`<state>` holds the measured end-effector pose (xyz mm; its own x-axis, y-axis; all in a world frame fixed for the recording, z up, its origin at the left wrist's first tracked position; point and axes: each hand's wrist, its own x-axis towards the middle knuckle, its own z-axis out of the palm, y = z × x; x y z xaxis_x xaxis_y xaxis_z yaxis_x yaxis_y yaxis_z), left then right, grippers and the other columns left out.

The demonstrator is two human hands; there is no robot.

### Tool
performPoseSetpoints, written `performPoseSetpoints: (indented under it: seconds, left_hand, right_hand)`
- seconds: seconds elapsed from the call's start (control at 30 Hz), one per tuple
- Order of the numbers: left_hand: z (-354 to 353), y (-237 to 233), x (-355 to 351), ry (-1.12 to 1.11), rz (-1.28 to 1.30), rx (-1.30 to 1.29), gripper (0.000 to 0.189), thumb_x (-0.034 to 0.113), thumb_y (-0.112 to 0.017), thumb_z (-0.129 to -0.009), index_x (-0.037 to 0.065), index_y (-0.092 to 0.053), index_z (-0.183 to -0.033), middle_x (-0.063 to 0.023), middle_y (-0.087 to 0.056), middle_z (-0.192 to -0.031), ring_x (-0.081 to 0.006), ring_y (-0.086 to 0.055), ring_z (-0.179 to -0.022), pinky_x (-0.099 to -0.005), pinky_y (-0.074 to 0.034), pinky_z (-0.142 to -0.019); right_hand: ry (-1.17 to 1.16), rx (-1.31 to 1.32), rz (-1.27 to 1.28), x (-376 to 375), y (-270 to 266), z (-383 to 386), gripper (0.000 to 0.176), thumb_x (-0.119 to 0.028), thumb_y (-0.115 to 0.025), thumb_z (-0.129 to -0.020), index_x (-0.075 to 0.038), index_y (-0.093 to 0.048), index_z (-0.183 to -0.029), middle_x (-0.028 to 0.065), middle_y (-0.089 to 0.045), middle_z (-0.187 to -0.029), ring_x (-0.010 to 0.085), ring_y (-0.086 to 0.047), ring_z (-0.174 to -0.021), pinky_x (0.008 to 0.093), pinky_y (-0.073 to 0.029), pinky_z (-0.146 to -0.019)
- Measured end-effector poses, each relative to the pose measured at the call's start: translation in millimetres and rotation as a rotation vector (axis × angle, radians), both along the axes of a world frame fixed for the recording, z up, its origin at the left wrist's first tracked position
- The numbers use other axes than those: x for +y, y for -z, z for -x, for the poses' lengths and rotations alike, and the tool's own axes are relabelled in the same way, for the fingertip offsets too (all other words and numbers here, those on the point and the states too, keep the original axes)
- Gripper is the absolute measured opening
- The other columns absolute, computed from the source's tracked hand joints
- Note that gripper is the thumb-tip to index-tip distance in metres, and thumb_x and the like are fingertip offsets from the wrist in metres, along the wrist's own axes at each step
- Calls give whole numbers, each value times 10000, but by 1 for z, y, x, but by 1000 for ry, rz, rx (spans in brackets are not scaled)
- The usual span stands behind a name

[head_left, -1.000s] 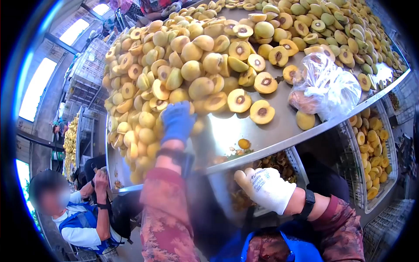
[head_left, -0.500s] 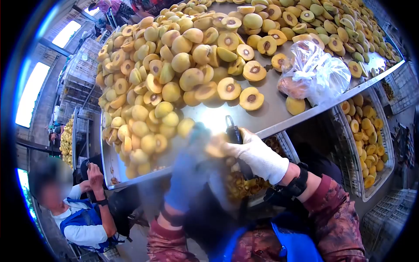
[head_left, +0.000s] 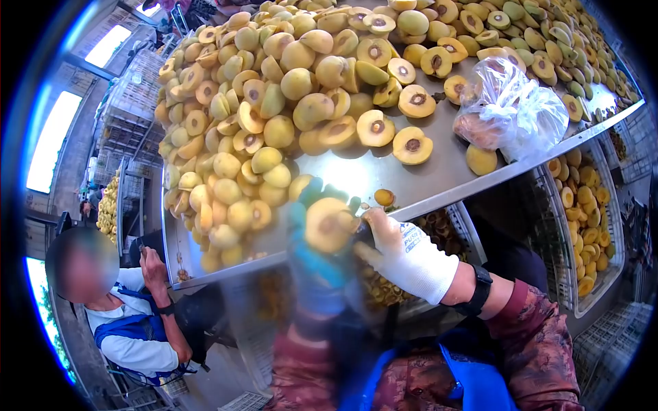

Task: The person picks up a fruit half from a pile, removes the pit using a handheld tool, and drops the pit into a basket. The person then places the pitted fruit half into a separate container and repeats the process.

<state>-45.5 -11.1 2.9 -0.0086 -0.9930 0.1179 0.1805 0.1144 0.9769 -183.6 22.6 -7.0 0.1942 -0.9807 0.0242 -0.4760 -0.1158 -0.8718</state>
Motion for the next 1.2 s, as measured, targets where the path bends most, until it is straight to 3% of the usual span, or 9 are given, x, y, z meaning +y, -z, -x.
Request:
performPoseSetpoints:
  seconds: [0.13, 0.33, 0.67, 0.77, 0.9, 0.93, 1.0, 1.13, 1.2]
  left_hand:
    - [7, 4, 6, -33, 37, 71, 448, 189, -565, -926, -67, -472, -1282, -143, -584, -1164, -209, -573, -1044, -321, -474, -892]
    - [6, 2, 8, 10, 140, -127, 461, 332, -451, -994, -41, -495, -1260, -147, -562, -1200, -237, -556, -1088, -373, -451, -951]
    - [-5, 11, 15, -7, 242, -447, 535, 456, -379, -1030, 8, -475, -1306, -153, -563, -1218, -276, -580, -1086, -450, -491, -990]
    - [-8, 8, 17, 18, 231, -440, 533, 437, -366, -1037, -6, -459, -1319, -159, -560, -1229, -278, -585, -1074, -447, -490, -986]
    - [-13, 9, 20, -12, 326, -578, 472, 360, -393, -1034, -21, -488, -1297, -152, -580, -1215, -271, -592, -1069, -424, -494, -970]
    - [-15, 8, 21, -48, 400, -670, 447, 332, -405, -1030, -23, -505, -1283, -150, -588, -1208, -269, -594, -1069, -416, -494, -966]
    - [-53, 102, 36, 23, -70, -169, 214, 137, -571, -965, 27, -588, -1147, -82, -607, -1138, -187, -591, -1021, -328, -493, -887]
    - [-18, 32, 25, -70, 239, -254, 341, 123, -629, -940, -3, -569, -1251, -78, -596, -1241, -138, -566, -1112, -290, -453, -982]
    - [-8, 28, 19, 0, 0, 245, 365, 143, -646, -940, 5, -560, -1266, -65, -588, -1255, -121, -546, -1124, -288, -441, -989]
  right_hand:
    - [20, -80, 12, 4, 9, -6, 367, -123, -645, -866, -9, -441, -1149, 227, -602, -941, 444, -596, -857, 459, -484, -693]
    - [-18, -67, -24, 7, 9, -9, 234, -164, -513, -914, -11, -482, -1088, 220, -620, -930, 420, -612, -868, 451, -483, -731]
    - [-13, -284, -172, 11, 10, -15, 545, -411, -228, -1034, 22, -553, -979, 224, -645, -900, 414, -603, -868, 440, -477, -802]
    - [-36, -337, -212, 13, 7, -16, 498, -382, -252, -1037, 13, -551, -992, 209, -638, -853, 403, -589, -784, 441, -479, -755]
    - [-90, -171, 40, 17, 9, -16, 298, -36, -609, -836, -24, -421, -1066, 232, -602, -813, 427, -628, -767, 456, -488, -633]
    - [-65, -217, 53, 18, 17, -18, 191, -93, -531, -897, -22, -457, -1058, 223, -616, -817, 406, -627, -747, 450, -491, -632]
    - [-53, -324, 94, 16, 38, -26, 246, -207, -375, -1019, -18, -530, -1041, 204, -644, -825, 363, -624, -707, 438, -497, -630]
    - [31, -236, 173, 13, 29, -28, 217, -53, -618, -873, -40, -510, -1061, 226, -645, -753, 429, -665, -723, 447, -519, -579]
    - [39, -190, 78, 9, 13, -26, 275, -8, -626, -843, -15, -485, -1079, 215, -651, -811, 418, -670, -776, 430, -514, -622]
